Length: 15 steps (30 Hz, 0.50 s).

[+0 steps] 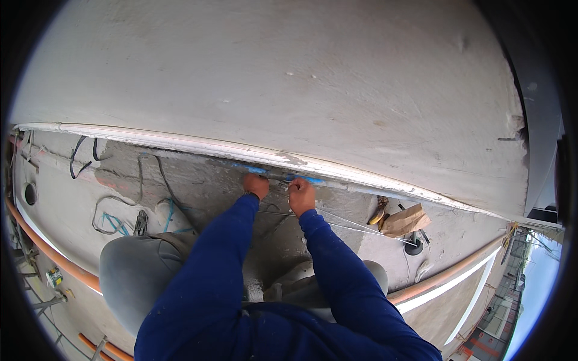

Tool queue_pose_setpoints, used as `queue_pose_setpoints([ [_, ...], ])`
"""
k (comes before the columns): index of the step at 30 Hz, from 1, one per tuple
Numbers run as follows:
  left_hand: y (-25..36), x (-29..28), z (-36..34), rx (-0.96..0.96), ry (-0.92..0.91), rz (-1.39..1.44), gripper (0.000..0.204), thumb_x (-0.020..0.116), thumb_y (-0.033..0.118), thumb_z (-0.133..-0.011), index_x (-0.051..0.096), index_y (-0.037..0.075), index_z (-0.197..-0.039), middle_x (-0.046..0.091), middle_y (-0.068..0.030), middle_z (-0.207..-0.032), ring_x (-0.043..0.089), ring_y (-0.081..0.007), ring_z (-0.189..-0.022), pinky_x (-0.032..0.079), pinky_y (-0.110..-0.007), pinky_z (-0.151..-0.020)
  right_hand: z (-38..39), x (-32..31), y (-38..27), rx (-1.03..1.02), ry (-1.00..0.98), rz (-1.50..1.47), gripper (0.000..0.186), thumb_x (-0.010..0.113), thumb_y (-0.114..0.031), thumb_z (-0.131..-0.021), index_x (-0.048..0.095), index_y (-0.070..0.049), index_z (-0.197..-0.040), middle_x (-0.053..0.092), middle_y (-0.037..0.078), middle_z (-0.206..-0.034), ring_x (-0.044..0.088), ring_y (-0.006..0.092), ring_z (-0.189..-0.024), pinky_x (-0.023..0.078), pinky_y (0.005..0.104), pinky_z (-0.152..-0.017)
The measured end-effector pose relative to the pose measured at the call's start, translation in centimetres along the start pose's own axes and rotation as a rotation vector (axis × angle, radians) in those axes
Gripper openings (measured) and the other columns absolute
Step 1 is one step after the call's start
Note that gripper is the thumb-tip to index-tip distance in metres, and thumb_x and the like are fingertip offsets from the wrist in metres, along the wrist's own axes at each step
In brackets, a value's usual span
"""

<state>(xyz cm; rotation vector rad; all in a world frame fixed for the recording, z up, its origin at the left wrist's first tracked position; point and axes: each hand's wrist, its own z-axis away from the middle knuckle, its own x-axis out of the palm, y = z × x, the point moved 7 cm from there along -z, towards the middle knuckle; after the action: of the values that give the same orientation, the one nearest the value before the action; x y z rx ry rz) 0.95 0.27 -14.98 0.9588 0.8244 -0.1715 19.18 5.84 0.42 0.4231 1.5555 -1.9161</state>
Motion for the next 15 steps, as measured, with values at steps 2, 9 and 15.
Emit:
queue_pose_setpoints([
  [2, -1.4, -1.0, 0.5, -0.078, 0.081, 0.114, 0.025, 0.069, 0.021, -0.087, 0.07, -0.003, -0.081, 0.069, -0.0256, -0.077, 0.067, -0.0441, -0.07, 0.054, -0.051, -0.067, -0.1, 0.5, -0.6, 0.018, -0.071, -0.003, 0.018, 0.065, -0.016, -0.088, 0.072, 0.001, -0.091, 0.072, 0.021, -0.081, 0.071, 0.0348, -0.077, 0.054, 0.042, -0.073],
  [9, -0.8, -2.1, 4.2, -0.564, -0.193, 0.899, 0.029, 0.057, 0.014, -0.103, 0.061, 0.0, -0.128, 0.068, -0.0142, -0.126, 0.065, -0.0245, -0.093, 0.057, -0.038, -0.077, 0.6, -0.8, 2.3, 0.126, -0.098, -0.053, 0.026, 0.071, -0.016, -0.086, 0.073, 0.001, -0.106, 0.074, 0.015, -0.087, 0.071, 0.0262, -0.079, 0.054, 0.038, -0.073],
  [15, -1.6, 0.7, 5.7, -0.63, -0.344, 0.514, 0.032, 0.052, 0.015, -0.101, 0.06, 0.011, -0.131, 0.064, -0.0074, -0.097, 0.061, -0.0192, -0.076, 0.046, -0.035, -0.062, 3.9, -5.2, 3.3, 0.182, 0.076, 0.112, 0.033, 0.074, -0.021, -0.084, 0.074, 0.001, -0.109, 0.075, 0.017, -0.092, 0.074, 0.0314, -0.085, 0.057, 0.0413, -0.08],
])
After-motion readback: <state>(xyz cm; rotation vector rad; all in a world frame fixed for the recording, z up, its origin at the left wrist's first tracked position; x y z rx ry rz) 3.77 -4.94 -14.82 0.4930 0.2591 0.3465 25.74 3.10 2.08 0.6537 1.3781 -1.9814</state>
